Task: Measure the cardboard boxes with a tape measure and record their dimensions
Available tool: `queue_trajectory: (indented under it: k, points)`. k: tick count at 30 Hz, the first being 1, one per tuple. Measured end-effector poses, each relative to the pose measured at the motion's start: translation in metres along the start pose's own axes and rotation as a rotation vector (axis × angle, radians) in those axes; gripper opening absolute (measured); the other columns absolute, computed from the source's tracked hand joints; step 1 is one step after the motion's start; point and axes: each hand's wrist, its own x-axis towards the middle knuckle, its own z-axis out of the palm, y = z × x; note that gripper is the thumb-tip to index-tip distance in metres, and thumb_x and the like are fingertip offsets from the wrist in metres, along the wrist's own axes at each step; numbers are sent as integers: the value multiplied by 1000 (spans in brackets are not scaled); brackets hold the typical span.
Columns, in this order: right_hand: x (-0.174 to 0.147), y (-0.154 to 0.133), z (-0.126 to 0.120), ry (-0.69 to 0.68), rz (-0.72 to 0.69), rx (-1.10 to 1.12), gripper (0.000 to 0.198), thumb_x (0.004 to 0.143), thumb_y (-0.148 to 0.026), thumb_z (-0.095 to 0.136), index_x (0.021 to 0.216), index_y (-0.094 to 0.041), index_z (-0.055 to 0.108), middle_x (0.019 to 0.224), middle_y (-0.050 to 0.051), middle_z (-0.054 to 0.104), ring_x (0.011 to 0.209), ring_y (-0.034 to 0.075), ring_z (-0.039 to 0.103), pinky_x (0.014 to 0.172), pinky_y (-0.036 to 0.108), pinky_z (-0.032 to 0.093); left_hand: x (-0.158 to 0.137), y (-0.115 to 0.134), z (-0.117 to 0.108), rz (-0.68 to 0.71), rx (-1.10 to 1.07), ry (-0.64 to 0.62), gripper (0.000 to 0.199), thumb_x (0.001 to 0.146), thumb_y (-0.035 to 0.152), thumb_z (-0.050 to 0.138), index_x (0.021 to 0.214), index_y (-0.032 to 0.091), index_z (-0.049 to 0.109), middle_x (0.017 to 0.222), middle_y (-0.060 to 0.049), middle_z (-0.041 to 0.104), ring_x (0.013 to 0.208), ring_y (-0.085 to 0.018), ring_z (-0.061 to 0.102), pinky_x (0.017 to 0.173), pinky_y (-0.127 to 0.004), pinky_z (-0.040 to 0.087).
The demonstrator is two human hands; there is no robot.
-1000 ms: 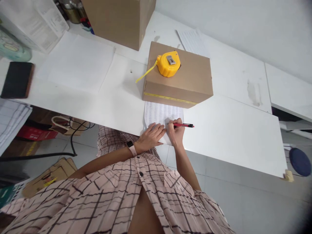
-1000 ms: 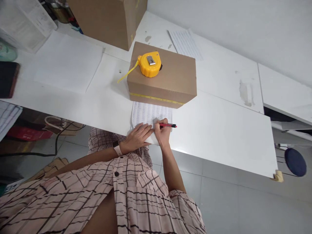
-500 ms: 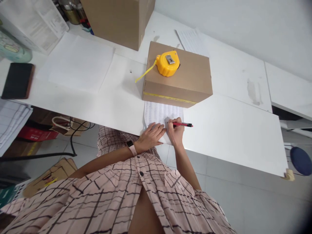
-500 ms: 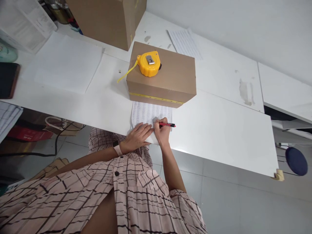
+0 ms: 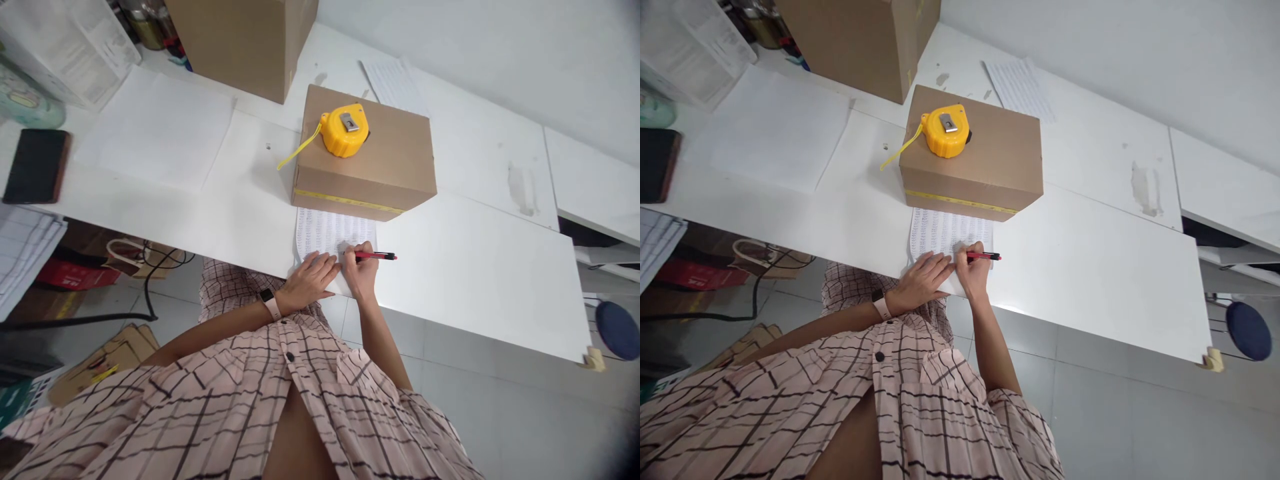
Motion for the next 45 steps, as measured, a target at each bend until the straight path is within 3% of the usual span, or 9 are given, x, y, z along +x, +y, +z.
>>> queue_trajectory:
  k: [6,12,15,18,26,30,35,40,45]
  points:
    - [0,5,1,17,-6,-14,25,90,-29,57,72,-24,40,62,-7,43,60,12,43,62,28,37,-1,0,3,7,7,25,69,102,55,42,150,6,44,153,-20,48,144,-32,43,123,-49,29]
    - [3,11,-4,212,-41,11,21,96,-39,53,84,-23,46,78,-3,51,72,15,49,71,30,42,-1,0,1,7,23,16,69,101,57,43,150,9,45,154,-18,47,143,-32,43,123,-49,29]
    - [6,16,-16,200,-174,-171,13,98,-32,48,101,-22,54,99,6,59,94,21,55,85,37,44,-2,-2,0,11,19,33,69,99,57,47,148,8,46,152,-18,50,142,-32,45,122,-49,30]
    - [7,22,-26,73,-299,-468,30,89,-17,49,117,-21,59,112,13,56,108,28,51,93,45,42,-5,-6,-1,8,-7,41,66,98,53,53,146,9,48,151,-18,51,141,-31,46,122,-49,30]
    - [8,29,-17,56,-309,-787,51,87,-7,38,131,-21,61,122,14,62,104,30,49,83,42,37,-18,-12,-7,-11,-162,164,55,94,50,62,134,12,58,139,-15,61,133,-29,54,117,-47,39]
    - [10,34,-14,93,-330,-743,53,87,-6,37,135,-17,56,119,15,63,103,30,49,82,41,39,0,-32,-47,-111,-304,430,29,100,40,54,111,17,66,115,-11,71,111,-22,64,99,-39,52]
    - [11,36,-13,146,-352,-664,43,93,-12,37,129,-16,58,112,15,65,100,28,52,85,42,41,64,-82,-129,-254,-249,772,22,97,32,54,114,18,60,121,-11,66,120,-25,58,108,-44,44]
    - [8,36,-13,223,-358,-530,39,95,-17,37,129,-16,58,107,15,65,100,28,56,87,43,46,123,-123,-159,-411,-395,594,78,75,32,78,142,16,42,142,-17,52,134,-35,47,112,-49,39]
    - [3,9,-24,509,-413,-175,29,97,-29,43,115,-19,64,108,15,66,107,27,60,96,47,49,131,-131,-160,-415,-632,506,84,73,36,78,144,14,38,127,-16,61,120,-30,60,105,-47,45]
